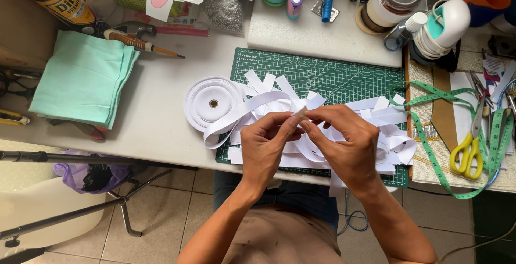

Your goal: The person measures and cuts white fabric strips using a ruler and yellow-handled scissors on a green cutting mat. They repeatedly align the ruler, cut the fabric, and stack the cut pieces. The person also briefly folds a small piece of fabric and discards a scrap into a nearby bin.

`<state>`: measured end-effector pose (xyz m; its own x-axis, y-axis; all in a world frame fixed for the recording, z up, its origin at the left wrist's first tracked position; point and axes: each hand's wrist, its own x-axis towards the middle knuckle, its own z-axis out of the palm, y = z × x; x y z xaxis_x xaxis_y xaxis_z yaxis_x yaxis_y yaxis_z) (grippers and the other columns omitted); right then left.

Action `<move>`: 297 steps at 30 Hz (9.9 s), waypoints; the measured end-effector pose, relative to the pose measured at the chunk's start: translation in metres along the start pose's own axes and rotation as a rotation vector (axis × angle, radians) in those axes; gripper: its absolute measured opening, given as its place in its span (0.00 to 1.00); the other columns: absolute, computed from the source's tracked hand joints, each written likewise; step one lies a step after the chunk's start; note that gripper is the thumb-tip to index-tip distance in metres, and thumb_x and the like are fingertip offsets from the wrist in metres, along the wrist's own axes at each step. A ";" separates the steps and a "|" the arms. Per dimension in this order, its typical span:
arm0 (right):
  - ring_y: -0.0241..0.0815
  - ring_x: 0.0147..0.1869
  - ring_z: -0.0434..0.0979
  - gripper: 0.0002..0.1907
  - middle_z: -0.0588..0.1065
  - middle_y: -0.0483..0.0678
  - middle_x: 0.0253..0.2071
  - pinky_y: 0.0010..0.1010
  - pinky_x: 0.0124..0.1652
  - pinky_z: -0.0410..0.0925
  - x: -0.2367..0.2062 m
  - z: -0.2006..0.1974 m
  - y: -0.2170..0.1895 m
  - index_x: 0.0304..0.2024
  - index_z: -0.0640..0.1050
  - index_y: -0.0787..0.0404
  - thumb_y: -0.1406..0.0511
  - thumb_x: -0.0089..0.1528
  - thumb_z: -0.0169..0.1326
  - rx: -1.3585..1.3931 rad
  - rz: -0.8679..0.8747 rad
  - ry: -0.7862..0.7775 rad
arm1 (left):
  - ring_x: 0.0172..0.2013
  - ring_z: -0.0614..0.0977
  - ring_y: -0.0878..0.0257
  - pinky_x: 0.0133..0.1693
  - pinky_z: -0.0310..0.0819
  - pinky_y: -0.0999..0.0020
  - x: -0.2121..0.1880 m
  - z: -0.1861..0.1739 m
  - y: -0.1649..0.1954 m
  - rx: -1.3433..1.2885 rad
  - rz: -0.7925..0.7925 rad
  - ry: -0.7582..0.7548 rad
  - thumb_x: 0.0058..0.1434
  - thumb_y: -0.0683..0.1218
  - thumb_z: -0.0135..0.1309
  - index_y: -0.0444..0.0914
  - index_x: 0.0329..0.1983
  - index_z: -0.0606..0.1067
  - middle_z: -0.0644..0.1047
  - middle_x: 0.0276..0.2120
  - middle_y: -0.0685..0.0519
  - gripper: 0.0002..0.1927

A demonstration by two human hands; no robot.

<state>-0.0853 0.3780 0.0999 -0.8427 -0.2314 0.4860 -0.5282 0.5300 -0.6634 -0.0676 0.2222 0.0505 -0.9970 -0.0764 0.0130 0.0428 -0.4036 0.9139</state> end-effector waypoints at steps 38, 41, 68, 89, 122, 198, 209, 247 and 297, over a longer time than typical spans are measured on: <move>0.33 0.33 0.79 0.09 0.78 0.48 0.33 0.21 0.38 0.73 -0.022 0.008 0.089 0.41 0.77 0.67 0.67 0.62 0.61 1.398 0.854 -0.132 | 0.39 0.85 0.64 0.44 0.84 0.69 0.004 0.003 -0.026 -0.295 -0.186 -0.065 0.71 0.45 0.54 0.30 0.47 0.77 0.81 0.38 0.48 0.11; 0.33 0.34 0.77 0.09 0.77 0.47 0.34 0.23 0.40 0.73 -0.020 0.006 0.089 0.41 0.76 0.65 0.66 0.63 0.61 1.510 0.852 -0.064 | 0.40 0.85 0.63 0.44 0.83 0.69 0.010 0.002 -0.030 -0.451 -0.248 -0.052 0.71 0.45 0.53 0.32 0.48 0.75 0.82 0.39 0.48 0.11; 0.39 0.37 0.64 0.11 0.67 0.49 0.28 0.29 0.41 0.63 -0.021 0.027 0.107 0.25 0.69 0.66 0.74 0.59 0.35 1.067 0.509 -0.265 | 0.29 0.86 0.65 0.37 0.87 0.69 0.042 -0.302 0.171 0.445 0.286 0.441 0.70 0.44 0.53 0.32 0.47 0.79 0.83 0.34 0.49 0.10; 0.36 0.35 0.77 0.07 0.78 0.48 0.32 0.29 0.37 0.73 -0.044 0.015 0.065 0.36 0.80 0.66 0.76 0.61 0.51 0.563 0.653 -0.427 | 0.33 0.82 0.48 0.37 0.75 0.58 0.159 -0.245 0.036 1.269 0.580 0.312 0.60 0.40 0.57 0.36 0.39 0.82 0.81 0.37 0.44 0.06; 0.32 0.46 0.80 0.20 0.78 0.46 0.41 0.21 0.48 0.74 -0.060 0.056 0.002 0.58 0.72 0.65 0.74 0.65 0.61 0.534 0.384 0.258 | 0.37 0.85 0.66 0.36 0.85 0.73 -0.032 -0.022 -0.015 0.098 0.122 -0.036 0.65 0.39 0.62 0.34 0.48 0.83 0.83 0.40 0.50 0.09; 0.32 0.44 0.80 0.12 0.77 0.43 0.41 0.21 0.45 0.76 -0.060 0.036 0.027 0.47 0.80 0.61 0.74 0.62 0.61 0.550 0.485 0.319 | 0.39 0.81 0.69 0.41 0.75 0.76 -0.021 0.001 -0.034 0.020 0.003 -0.097 0.70 0.40 0.58 0.33 0.48 0.82 0.82 0.38 0.51 0.08; 0.40 0.49 0.83 0.09 0.80 0.52 0.48 0.23 0.45 0.76 -0.075 0.049 0.028 0.51 0.82 0.62 0.75 0.70 0.64 -0.085 0.088 0.314 | 0.44 0.82 0.65 0.49 0.78 0.71 -0.017 -0.006 -0.040 -0.252 -0.115 -0.146 0.68 0.42 0.61 0.30 0.50 0.81 0.83 0.44 0.47 0.11; 0.40 0.29 0.68 0.07 0.78 0.55 0.40 0.28 0.29 0.59 -0.061 0.042 0.006 0.40 0.83 0.69 0.75 0.60 0.67 -0.054 0.229 0.151 | 0.41 0.84 0.64 0.45 0.82 0.65 -0.018 -0.043 -0.031 -0.389 -0.283 -0.276 0.66 0.48 0.61 0.34 0.47 0.82 0.83 0.40 0.48 0.13; 0.37 0.42 0.82 0.12 0.82 0.49 0.42 0.26 0.42 0.76 -0.080 -0.015 0.059 0.52 0.81 0.62 0.70 0.66 0.56 0.014 0.357 -0.174 | 0.24 0.79 0.59 0.28 0.71 0.66 -0.094 -0.173 -0.111 0.923 0.582 0.370 0.66 0.43 0.58 0.36 0.27 0.77 0.78 0.24 0.51 0.11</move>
<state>-0.0478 0.4401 0.0310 -0.9780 -0.1704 0.1205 -0.1993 0.5915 -0.7813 0.0326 0.1169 -0.1227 -0.7549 -0.3568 0.5503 0.2748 0.5897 0.7594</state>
